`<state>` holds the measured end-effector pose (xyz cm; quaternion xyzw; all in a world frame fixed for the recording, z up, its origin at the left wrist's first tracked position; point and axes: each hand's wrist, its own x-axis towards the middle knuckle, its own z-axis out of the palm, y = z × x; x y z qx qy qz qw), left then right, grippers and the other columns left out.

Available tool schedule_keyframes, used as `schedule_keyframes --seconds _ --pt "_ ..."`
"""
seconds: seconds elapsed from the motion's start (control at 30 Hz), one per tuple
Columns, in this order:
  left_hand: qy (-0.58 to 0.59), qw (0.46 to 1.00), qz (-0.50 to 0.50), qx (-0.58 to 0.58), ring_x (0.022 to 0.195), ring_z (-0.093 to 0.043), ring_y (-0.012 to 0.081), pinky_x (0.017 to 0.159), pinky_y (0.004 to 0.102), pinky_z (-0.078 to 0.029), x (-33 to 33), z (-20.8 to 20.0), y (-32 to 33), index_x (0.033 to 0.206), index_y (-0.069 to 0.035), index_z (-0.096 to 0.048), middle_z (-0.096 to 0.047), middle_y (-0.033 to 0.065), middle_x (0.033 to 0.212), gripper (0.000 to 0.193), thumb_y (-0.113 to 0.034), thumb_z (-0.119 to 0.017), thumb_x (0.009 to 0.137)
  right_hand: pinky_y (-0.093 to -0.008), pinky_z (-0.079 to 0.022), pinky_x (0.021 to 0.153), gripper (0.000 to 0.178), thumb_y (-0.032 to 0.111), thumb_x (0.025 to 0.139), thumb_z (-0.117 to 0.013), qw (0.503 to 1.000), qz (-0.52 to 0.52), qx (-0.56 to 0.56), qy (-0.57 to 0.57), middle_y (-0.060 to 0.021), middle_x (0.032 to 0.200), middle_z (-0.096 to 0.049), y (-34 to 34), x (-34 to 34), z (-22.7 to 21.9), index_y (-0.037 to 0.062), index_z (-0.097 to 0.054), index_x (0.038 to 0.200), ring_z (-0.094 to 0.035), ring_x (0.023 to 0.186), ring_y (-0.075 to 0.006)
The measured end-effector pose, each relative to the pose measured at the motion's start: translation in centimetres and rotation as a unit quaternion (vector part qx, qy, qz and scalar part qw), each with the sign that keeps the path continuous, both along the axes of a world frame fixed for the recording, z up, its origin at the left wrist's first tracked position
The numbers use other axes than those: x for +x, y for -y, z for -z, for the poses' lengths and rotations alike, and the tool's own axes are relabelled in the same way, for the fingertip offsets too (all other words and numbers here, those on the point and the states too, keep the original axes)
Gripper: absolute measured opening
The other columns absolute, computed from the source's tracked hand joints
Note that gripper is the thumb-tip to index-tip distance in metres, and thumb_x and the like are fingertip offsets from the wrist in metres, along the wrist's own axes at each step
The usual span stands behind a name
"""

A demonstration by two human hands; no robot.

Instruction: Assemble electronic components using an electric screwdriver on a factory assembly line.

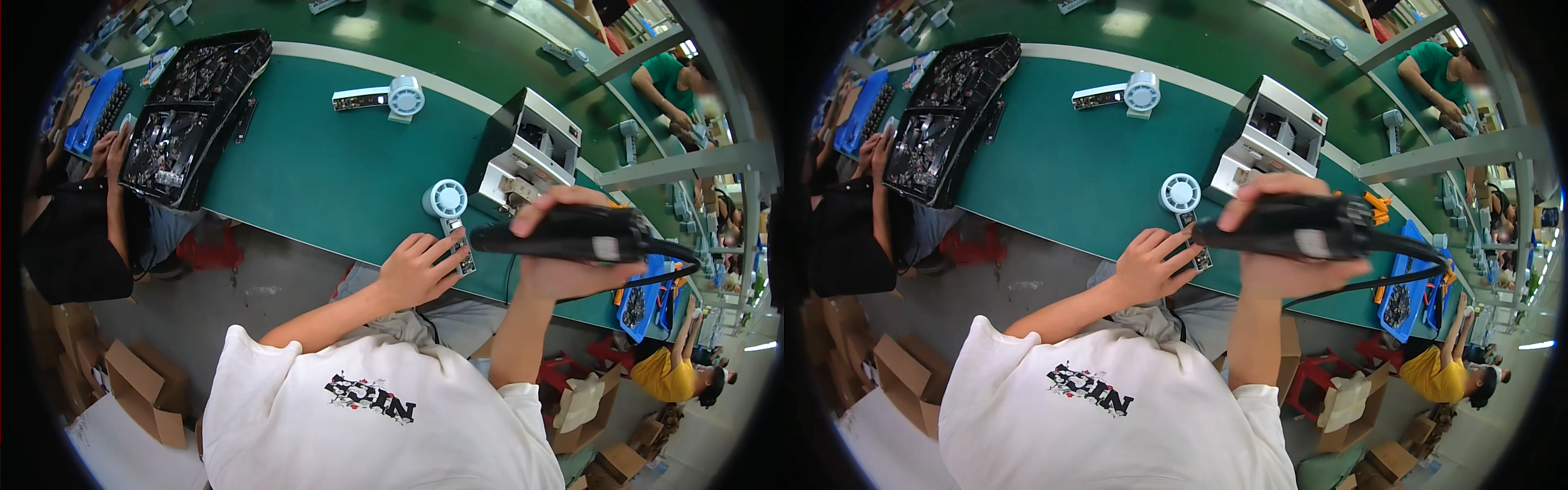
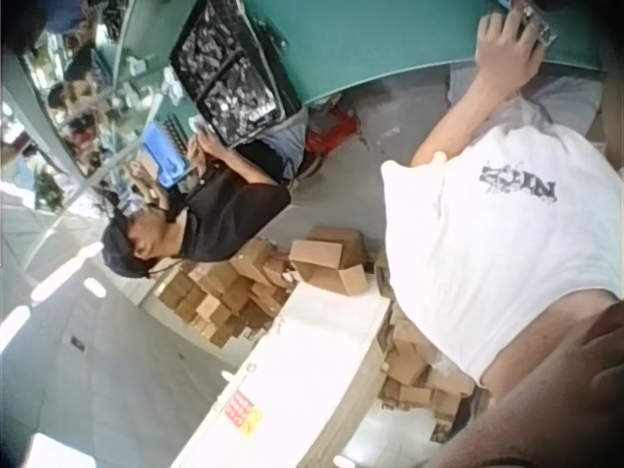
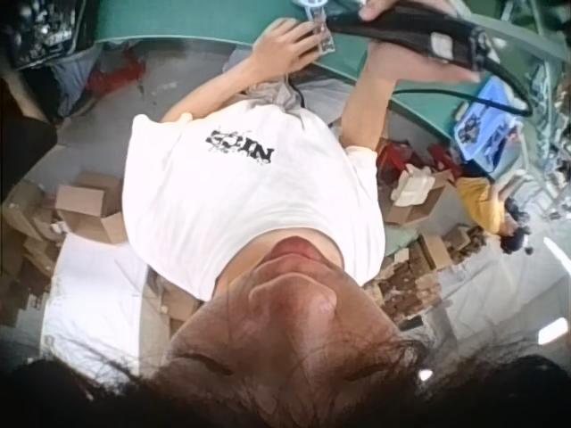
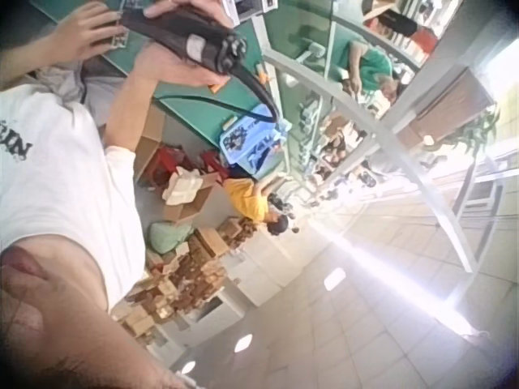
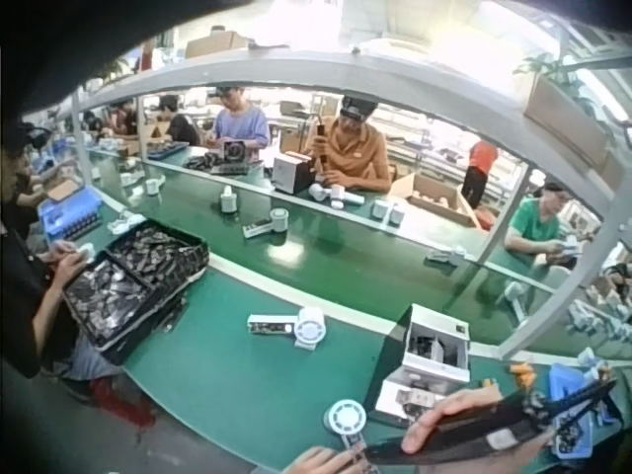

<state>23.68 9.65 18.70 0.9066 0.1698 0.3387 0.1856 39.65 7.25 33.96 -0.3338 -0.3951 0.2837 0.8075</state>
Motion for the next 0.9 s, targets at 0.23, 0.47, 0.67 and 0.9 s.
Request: schedule_keyframes --seconds 0.23,0.47,0.67,0.9 --pt "0.026 0.981 0.046 -0.187 0.087 -0.067 0.0299 0.073 0.0384 -0.056 1.7 -3.0 -0.1 0.119 -0.008 -0.069 -0.062 0.014 0.132 0.043 -0.023 -0.08 0.08 -0.0266 -0.047 0.041 0.085 0.074 0.097 -0.025 0.977 0.099 -0.181 -0.06 -0.018 0.077 -0.064 9.4 6.9 1.4 -0.0035 -0.059 0.102 -0.059 0.048 -0.0197" --pt "-0.179 0.978 0.028 -0.1 0.064 -0.068 0.0316 0.056 0.0384 -0.054 4.2 -6.1 -0.3 0.091 -0.002 -0.069 -0.066 0.0145 0.109 0.028 -0.029 -0.076 0.086 -0.0259 -0.043 0.034 0.08 0.073 0.098 -0.022 0.885 0.114 -0.393 -0.222 -0.0112 0.066 -0.061 17.2 10.1 10.4 0.003 -0.06 0.094 -0.052 0.037 -0.0162" --pt "-0.045 0.925 -0.006 -0.376 0.06 -0.067 0.0104 0.055 0.0237 -0.051 2.2 -11.8 -3.9 0.081 0.002 -0.069 -0.073 0.0104 0.087 0.012 -0.006 -0.077 0.078 -0.0258 -0.042 0.035 0.077 0.072 0.099 -0.025 0.895 0.102 -0.385 -0.202 -0.0113 0.066 -0.061 17.6 11.1 12.8 0.0028 -0.059 0.097 -0.052 0.038 -0.0162" --pt "-0.081 0.983 -0.05 -0.16 0.057 -0.065 0.0165 0.055 0.0309 -0.049 10.1 -19.6 -15.2 0.081 0.002 -0.068 -0.066 0.0088 0.065 0.013 -0.01 -0.071 0.085 -0.0264 -0.042 0.037 0.076 0.066 0.102 -0.023 0.901 0.119 -0.379 -0.174 -0.0109 0.065 -0.061 18.9 11.3 12.9 -0.0007 -0.06 0.097 -0.055 0.04 -0.0164"
